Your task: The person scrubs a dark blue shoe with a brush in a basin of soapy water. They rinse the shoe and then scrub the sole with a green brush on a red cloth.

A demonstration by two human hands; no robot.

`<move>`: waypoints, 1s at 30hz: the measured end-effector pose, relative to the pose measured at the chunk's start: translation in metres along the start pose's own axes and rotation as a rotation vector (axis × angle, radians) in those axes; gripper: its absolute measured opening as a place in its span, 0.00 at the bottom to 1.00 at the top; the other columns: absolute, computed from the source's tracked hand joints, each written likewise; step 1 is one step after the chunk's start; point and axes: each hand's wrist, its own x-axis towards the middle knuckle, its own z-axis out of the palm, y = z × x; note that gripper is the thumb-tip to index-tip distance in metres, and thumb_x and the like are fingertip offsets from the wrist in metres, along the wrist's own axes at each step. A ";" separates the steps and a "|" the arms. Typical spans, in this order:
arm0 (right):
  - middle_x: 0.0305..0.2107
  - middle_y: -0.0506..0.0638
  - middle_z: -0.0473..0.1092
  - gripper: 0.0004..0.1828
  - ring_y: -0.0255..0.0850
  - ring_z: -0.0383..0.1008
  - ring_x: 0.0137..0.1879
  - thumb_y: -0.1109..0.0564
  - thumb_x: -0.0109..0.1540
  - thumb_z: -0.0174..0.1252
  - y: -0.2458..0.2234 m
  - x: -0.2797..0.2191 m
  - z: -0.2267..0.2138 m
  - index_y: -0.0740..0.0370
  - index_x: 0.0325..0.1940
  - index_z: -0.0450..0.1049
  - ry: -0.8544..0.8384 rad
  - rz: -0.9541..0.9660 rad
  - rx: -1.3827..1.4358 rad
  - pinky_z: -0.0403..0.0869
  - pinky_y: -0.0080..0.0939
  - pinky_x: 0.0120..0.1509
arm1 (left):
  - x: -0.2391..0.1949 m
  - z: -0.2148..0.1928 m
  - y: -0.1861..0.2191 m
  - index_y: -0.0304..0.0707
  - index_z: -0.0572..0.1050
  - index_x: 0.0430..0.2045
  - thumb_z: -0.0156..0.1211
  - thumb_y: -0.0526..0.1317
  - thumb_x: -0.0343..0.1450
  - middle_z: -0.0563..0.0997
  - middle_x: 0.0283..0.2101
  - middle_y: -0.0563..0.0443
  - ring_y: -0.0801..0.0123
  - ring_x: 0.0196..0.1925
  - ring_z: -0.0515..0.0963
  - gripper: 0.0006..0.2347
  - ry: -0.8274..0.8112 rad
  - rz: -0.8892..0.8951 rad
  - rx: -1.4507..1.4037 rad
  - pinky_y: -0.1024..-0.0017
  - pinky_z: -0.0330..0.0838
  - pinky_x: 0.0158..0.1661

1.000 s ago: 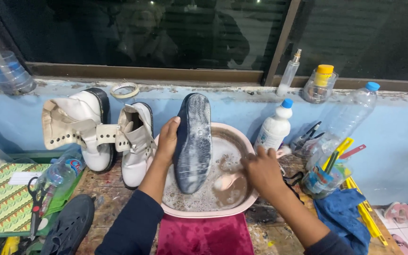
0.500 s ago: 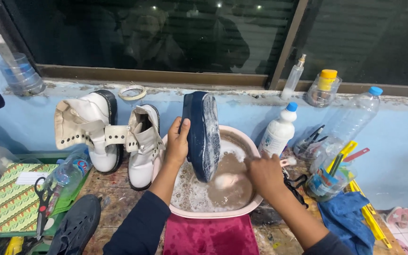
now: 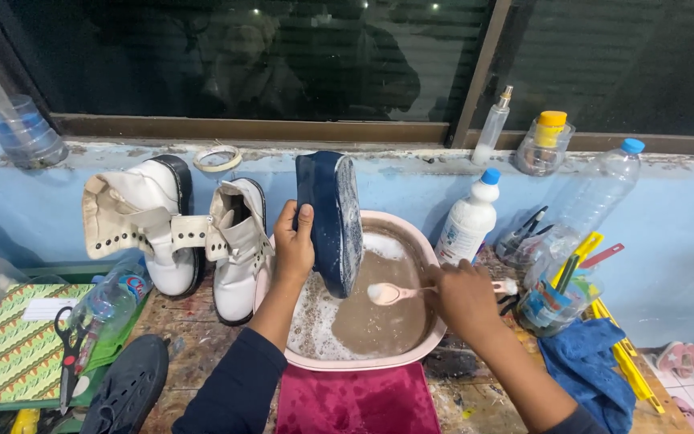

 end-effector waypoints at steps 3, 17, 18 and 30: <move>0.37 0.51 0.79 0.10 0.54 0.80 0.50 0.51 0.56 0.66 0.010 -0.015 -0.029 0.48 0.42 0.81 -0.081 0.047 0.182 0.75 0.52 0.52 | 0.002 0.000 0.001 0.46 0.67 0.22 0.45 0.47 0.82 0.59 0.15 0.57 0.78 0.18 0.56 0.17 0.018 0.022 -0.014 0.77 0.58 0.25; 0.27 0.60 0.78 0.12 0.59 0.82 0.38 0.51 0.68 0.54 0.036 -0.045 -0.030 0.58 0.46 0.78 -0.112 0.158 0.571 0.79 0.56 0.43 | 0.001 -0.002 0.007 0.47 0.68 0.24 0.43 0.48 0.83 0.55 0.16 0.58 0.80 0.17 0.51 0.17 0.036 0.018 0.058 0.77 0.58 0.24; 0.26 0.60 0.78 0.10 0.60 0.82 0.38 0.51 0.67 0.56 0.037 -0.045 -0.030 0.57 0.46 0.78 -0.073 0.169 0.602 0.79 0.58 0.43 | 0.000 -0.002 0.007 0.47 0.68 0.24 0.43 0.49 0.83 0.55 0.16 0.58 0.79 0.17 0.51 0.17 0.046 0.015 0.070 0.77 0.57 0.24; 0.38 0.47 0.76 0.14 0.49 0.77 0.46 0.57 0.60 0.61 0.058 -0.056 0.022 0.50 0.51 0.79 0.114 0.112 0.602 0.73 0.51 0.43 | -0.004 0.000 0.023 0.45 0.67 0.26 0.48 0.55 0.78 0.59 0.23 0.62 0.77 0.26 0.58 0.17 -0.014 -0.070 0.081 0.74 0.55 0.31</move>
